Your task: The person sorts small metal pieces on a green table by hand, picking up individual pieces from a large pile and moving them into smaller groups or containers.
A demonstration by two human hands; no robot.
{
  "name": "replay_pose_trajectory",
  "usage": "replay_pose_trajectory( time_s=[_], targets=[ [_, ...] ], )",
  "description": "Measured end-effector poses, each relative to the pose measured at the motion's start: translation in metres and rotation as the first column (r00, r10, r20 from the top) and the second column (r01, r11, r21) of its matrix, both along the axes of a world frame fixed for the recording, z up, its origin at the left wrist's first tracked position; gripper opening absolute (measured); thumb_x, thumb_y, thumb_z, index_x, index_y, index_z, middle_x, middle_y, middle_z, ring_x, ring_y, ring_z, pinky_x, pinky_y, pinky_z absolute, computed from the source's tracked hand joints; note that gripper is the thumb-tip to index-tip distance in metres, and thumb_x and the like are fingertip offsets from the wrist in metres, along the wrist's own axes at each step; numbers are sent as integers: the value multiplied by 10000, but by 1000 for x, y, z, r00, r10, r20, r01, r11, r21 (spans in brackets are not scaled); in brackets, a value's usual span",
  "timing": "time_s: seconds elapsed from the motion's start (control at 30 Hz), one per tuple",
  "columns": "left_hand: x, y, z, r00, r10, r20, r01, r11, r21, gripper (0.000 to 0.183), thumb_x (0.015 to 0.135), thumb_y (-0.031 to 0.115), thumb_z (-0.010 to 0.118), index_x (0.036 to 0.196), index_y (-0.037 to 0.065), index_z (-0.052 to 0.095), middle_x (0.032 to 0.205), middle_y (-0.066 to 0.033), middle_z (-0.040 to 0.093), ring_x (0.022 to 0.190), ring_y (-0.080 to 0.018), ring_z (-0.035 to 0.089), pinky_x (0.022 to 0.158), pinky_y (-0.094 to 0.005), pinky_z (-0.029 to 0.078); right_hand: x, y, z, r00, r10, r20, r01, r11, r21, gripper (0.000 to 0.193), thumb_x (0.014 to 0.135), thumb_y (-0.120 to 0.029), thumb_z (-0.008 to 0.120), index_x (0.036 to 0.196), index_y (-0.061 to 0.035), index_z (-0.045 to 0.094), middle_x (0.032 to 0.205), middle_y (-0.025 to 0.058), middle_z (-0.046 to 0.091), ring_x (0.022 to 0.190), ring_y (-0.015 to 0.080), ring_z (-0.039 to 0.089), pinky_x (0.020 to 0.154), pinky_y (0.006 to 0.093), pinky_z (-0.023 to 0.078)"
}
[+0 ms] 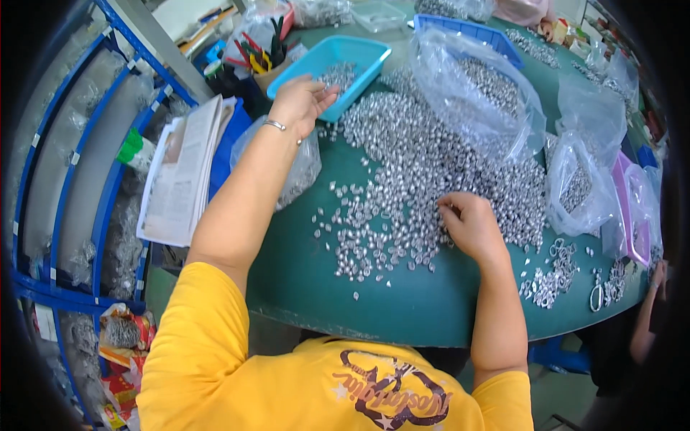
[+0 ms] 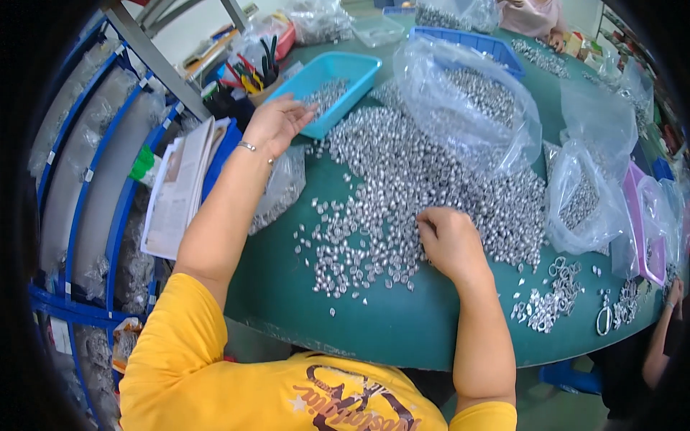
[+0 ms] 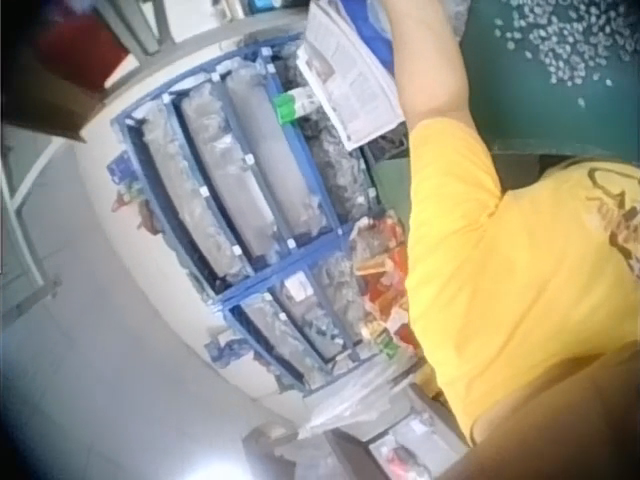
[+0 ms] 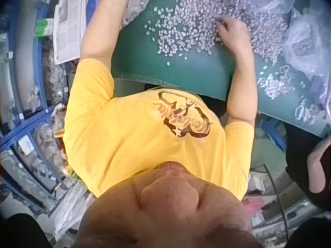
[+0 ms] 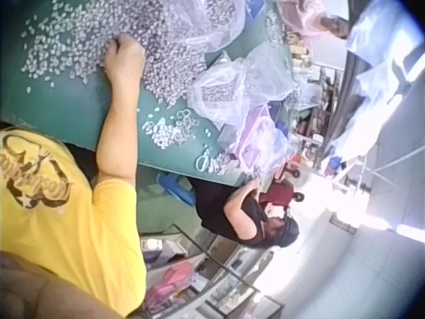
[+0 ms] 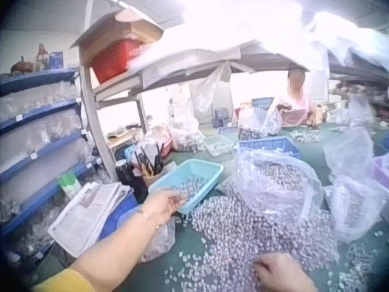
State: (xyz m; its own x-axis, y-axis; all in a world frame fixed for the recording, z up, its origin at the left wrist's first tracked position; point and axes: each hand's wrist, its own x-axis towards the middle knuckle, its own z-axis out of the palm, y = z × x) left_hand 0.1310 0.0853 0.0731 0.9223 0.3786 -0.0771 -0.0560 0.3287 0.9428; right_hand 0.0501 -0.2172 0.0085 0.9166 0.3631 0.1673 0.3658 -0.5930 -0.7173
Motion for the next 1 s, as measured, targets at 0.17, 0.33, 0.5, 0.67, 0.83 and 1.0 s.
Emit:
replay_pose_trajectory(
  time_s=[0.17,0.33,0.5,0.67,0.83,1.0],
  targets=[
    [-83,-27,-30,906,-405,-120,327,491,807,88,776,53,646,858,27,625,771,-21,589,718,-136,575,655,-269,470,-15,17,-2,972,217,95,-206,971,-118,105,756,-108,614,832,-52,659,816,138,630,763,317,610,688,403,487],
    [-137,-49,-68,902,-432,-19,106,179,978,121,723,10,637,840,37,622,805,-112,565,773,-290,571,683,-344,469,-19,34,-2,950,237,203,-222,971,-92,70,755,-92,619,808,-77,661,750,90,604,688,288,603,618,382,490],
    [-131,-49,-82,920,-380,98,-23,199,980,126,722,9,631,844,43,627,799,-93,546,760,-289,561,671,-358,461,-14,68,-1,909,284,306,-216,947,-237,74,739,-87,599,778,-79,661,727,79,581,688,268,602,599,372,489],
    [-132,-49,-87,906,-404,125,-99,85,991,85,708,-9,619,776,40,605,766,-88,533,742,-291,548,665,-373,445,-8,75,-1,814,432,388,-238,858,-456,50,659,-56,563,674,-75,608,685,61,550,705,232,586,607,335,492],
    [-135,-46,-86,918,-348,191,-96,271,958,105,764,-14,587,864,18,583,791,-92,588,748,-241,586,651,-335,469,-10,73,4,743,520,421,-253,801,-542,28,658,-68,567,640,-83,581,678,43,539,690,210,574,586,315,487],
    [-139,-41,-72,873,-442,-206,474,868,147,160,869,13,529,1016,-13,588,907,-98,644,769,-132,627,669,-237,513,-6,72,11,710,608,355,-320,728,-606,39,661,-62,581,699,-66,575,706,63,540,710,222,577,585,326,487]
  ],
)
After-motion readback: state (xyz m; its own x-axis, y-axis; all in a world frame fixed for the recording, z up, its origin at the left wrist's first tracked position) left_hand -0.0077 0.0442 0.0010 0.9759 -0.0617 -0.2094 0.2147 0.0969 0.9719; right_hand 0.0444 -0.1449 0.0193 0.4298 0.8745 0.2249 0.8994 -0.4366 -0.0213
